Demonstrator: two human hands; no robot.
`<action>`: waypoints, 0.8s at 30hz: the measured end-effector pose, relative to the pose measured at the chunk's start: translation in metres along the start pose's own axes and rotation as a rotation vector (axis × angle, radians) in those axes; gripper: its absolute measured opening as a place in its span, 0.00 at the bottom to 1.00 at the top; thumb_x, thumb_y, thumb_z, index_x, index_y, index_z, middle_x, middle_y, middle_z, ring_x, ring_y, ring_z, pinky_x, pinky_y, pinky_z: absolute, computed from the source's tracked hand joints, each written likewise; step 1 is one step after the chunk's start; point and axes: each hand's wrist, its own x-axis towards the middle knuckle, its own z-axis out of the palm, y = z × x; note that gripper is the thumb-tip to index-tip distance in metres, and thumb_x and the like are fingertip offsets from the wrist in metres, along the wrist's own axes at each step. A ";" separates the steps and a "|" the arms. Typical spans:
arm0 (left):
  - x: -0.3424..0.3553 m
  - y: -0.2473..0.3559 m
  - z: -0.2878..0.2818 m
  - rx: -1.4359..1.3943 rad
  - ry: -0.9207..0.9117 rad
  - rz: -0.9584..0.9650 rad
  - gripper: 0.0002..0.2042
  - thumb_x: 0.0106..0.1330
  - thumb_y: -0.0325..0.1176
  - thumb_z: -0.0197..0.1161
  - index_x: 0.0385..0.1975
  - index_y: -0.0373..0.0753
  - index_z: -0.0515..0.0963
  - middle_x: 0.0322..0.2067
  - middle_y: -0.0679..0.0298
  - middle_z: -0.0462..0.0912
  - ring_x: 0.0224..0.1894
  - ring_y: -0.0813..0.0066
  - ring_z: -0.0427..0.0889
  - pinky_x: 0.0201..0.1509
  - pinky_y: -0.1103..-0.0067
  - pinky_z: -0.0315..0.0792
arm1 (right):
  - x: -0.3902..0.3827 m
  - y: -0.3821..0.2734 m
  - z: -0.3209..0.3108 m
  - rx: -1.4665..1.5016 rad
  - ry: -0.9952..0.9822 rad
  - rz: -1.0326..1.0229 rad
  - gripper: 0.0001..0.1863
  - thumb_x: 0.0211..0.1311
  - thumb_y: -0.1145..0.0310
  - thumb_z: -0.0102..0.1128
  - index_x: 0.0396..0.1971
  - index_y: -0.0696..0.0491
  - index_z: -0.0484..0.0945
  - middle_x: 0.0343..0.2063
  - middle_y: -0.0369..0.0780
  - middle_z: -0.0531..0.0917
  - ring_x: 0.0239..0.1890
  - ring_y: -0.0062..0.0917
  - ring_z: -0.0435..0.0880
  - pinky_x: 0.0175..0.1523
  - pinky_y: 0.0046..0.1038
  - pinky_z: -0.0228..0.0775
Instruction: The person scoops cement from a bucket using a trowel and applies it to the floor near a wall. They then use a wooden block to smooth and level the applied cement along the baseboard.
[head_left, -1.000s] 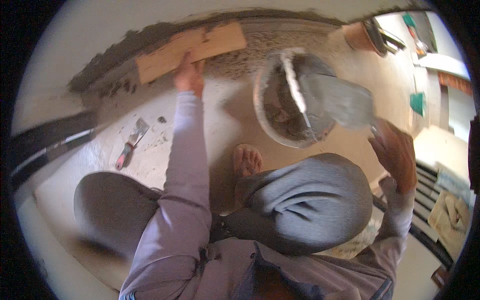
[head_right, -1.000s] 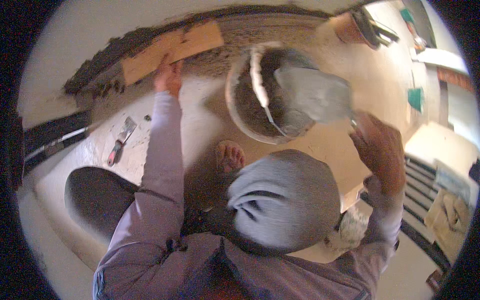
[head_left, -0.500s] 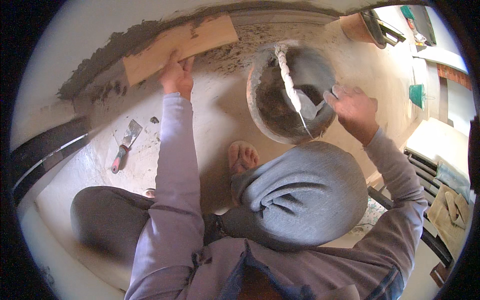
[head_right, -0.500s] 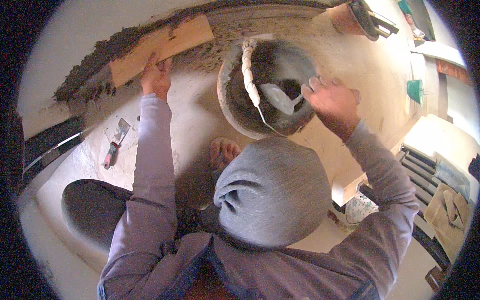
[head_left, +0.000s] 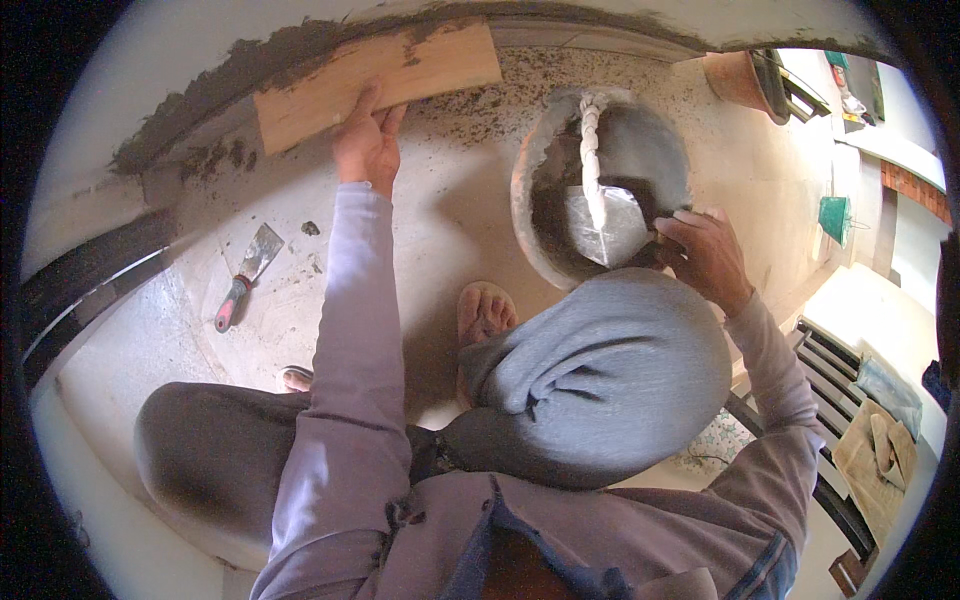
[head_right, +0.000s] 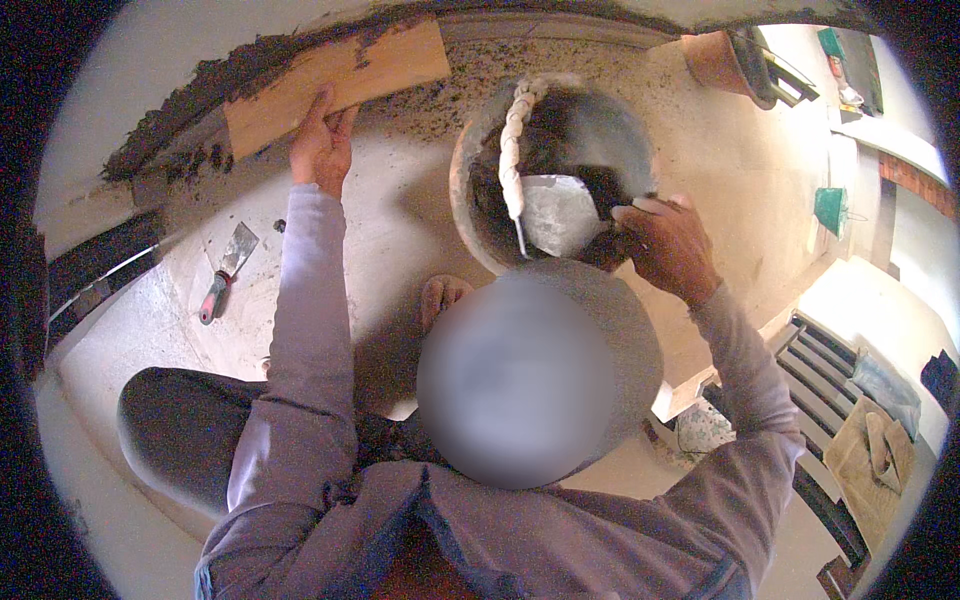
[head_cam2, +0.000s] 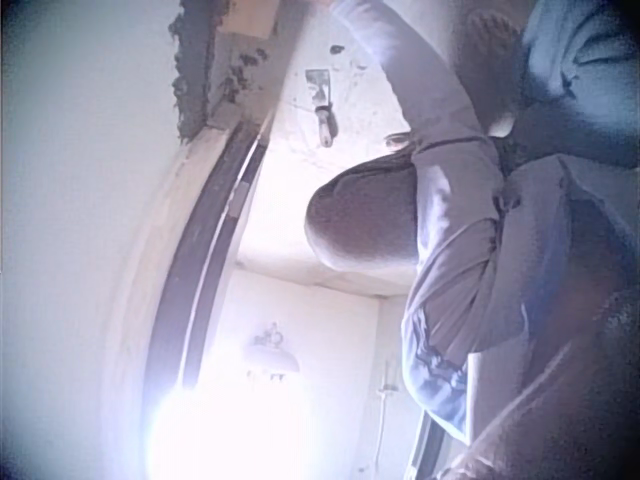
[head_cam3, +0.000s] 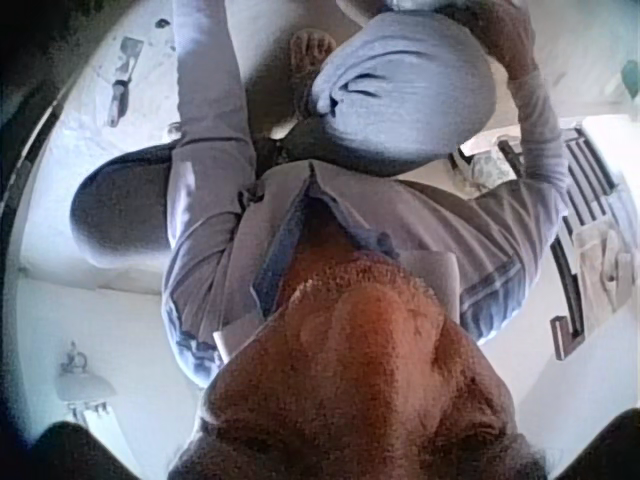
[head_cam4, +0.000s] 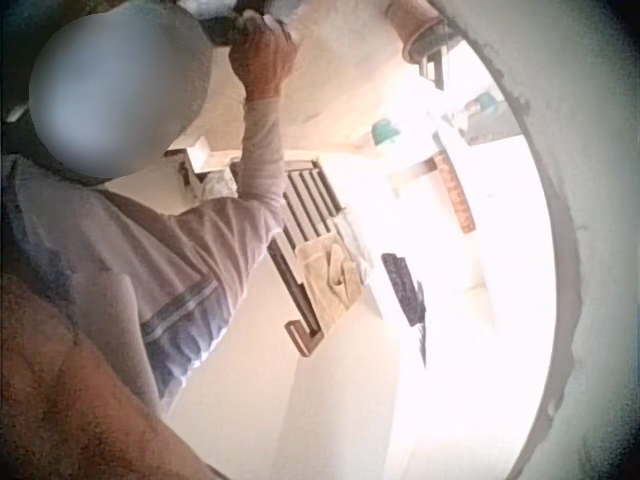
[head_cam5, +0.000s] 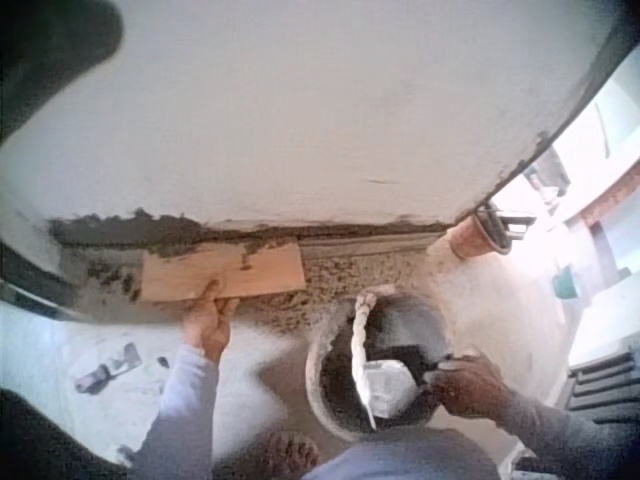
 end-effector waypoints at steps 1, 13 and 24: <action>0.001 0.000 -0.002 0.001 -0.002 -0.001 0.20 0.63 0.27 0.61 0.54 0.41 0.68 0.52 0.61 0.75 0.54 0.62 0.75 0.57 0.65 0.74 | -0.003 -0.001 -0.001 0.046 -0.022 0.026 0.16 0.45 0.65 0.65 0.38 0.47 0.79 0.29 0.37 0.80 0.34 0.32 0.79 0.41 0.33 0.61; 0.013 -0.003 -0.015 0.044 -0.075 -0.072 0.17 0.66 0.27 0.56 0.54 0.41 0.67 0.50 0.61 0.76 0.54 0.65 0.75 0.56 0.69 0.75 | -0.048 -0.012 0.023 0.443 0.097 0.195 0.18 0.44 0.63 0.71 0.36 0.54 0.78 0.26 0.38 0.79 0.27 0.34 0.75 0.40 0.33 0.60; -0.008 -0.001 -0.002 0.020 0.043 -0.020 0.17 0.66 0.30 0.58 0.55 0.45 0.68 0.51 0.65 0.74 0.50 0.67 0.76 0.51 0.71 0.75 | -0.072 -0.025 -0.032 0.671 0.244 0.575 0.14 0.50 0.66 0.65 0.34 0.59 0.76 0.28 0.39 0.78 0.31 0.21 0.75 0.36 0.24 0.68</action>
